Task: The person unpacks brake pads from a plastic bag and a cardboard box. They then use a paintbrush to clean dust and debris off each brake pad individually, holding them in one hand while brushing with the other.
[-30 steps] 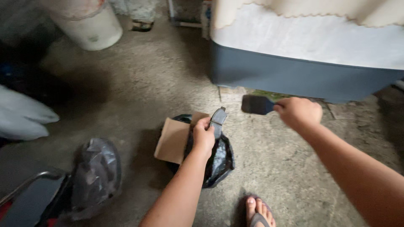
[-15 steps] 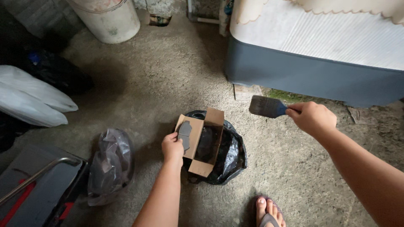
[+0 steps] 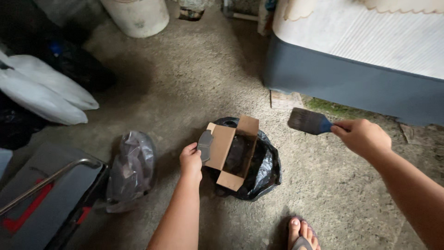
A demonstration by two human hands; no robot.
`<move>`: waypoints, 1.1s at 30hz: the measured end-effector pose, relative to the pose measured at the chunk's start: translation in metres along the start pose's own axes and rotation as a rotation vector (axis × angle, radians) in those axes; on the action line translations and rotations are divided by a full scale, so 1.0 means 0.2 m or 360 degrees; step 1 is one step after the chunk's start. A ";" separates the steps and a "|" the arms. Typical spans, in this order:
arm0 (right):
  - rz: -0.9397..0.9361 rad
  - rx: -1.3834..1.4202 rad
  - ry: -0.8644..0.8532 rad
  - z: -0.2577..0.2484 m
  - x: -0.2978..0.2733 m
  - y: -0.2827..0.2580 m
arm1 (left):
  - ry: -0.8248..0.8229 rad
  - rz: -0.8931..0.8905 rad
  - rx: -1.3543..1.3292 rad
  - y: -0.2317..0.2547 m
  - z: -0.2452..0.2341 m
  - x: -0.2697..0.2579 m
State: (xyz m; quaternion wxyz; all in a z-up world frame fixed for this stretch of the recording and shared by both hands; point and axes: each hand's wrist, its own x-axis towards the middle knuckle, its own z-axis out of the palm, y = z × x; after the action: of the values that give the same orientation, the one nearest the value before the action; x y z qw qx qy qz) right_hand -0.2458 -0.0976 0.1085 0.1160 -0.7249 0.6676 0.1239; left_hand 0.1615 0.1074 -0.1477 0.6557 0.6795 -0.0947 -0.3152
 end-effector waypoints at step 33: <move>-0.0077 0.0019 0.0017 0.17 0.16 0.09 | 0.0377 -0.0030 -0.0148 -0.31 -0.48 -0.03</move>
State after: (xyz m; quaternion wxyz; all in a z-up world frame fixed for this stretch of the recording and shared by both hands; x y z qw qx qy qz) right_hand -0.2617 -0.1178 0.0661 0.1196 -0.7409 0.6512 0.1132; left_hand 0.1930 0.1980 -0.2108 0.6901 0.6817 0.0045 -0.2430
